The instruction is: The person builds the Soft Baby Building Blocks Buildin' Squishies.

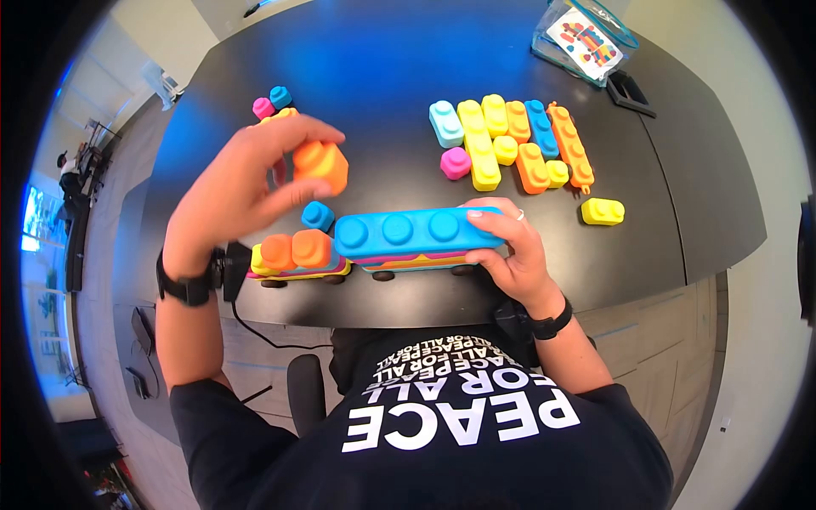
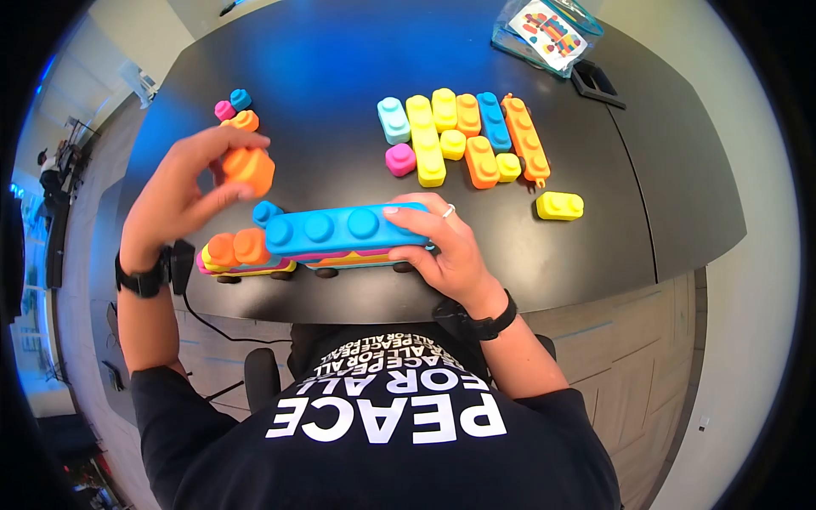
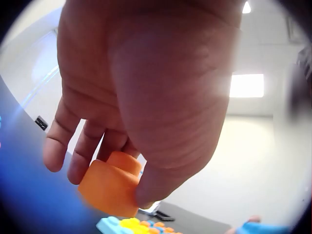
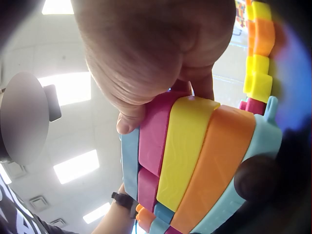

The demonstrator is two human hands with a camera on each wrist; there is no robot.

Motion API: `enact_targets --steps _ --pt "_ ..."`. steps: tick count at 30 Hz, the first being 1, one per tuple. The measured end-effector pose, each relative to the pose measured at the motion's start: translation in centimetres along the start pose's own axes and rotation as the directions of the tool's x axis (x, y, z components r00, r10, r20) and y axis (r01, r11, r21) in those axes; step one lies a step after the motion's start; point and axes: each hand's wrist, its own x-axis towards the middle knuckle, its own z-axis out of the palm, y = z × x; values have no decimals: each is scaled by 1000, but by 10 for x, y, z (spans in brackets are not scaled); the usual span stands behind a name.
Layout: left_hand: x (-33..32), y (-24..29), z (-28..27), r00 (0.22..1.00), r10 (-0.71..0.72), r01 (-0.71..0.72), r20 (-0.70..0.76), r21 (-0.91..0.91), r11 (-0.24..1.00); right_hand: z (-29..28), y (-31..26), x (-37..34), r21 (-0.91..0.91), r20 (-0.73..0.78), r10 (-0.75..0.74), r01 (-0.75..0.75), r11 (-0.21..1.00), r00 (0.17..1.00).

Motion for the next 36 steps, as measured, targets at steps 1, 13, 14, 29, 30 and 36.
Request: enact_targets --steps 1,13,14,29,30,36 --pt "-7 9 2 1000 3 -3 5 -18 1000 0 1 0 2 0 0 0 1000 1000" --pt "-38 42 65 992 -107 104 -69 -49 993 1 0 -2 1 13 0 0 1000 1000" --pt "-39 45 70 989 -122 120 -78 -40 992 1 1 -2 -1 15 0 0 1000 1000" --pt "-47 47 115 949 -36 85 -314 142 986 2 3 -3 -4 15 -11 11 1000 1000" --pt "-48 47 117 948 -48 89 -315 119 989 2 3 -3 3 18 -7 6 1000 1000" --pt "-50 40 124 924 -59 61 -378 -7 998 7 1 0 19 37 -9 8 1000 999"
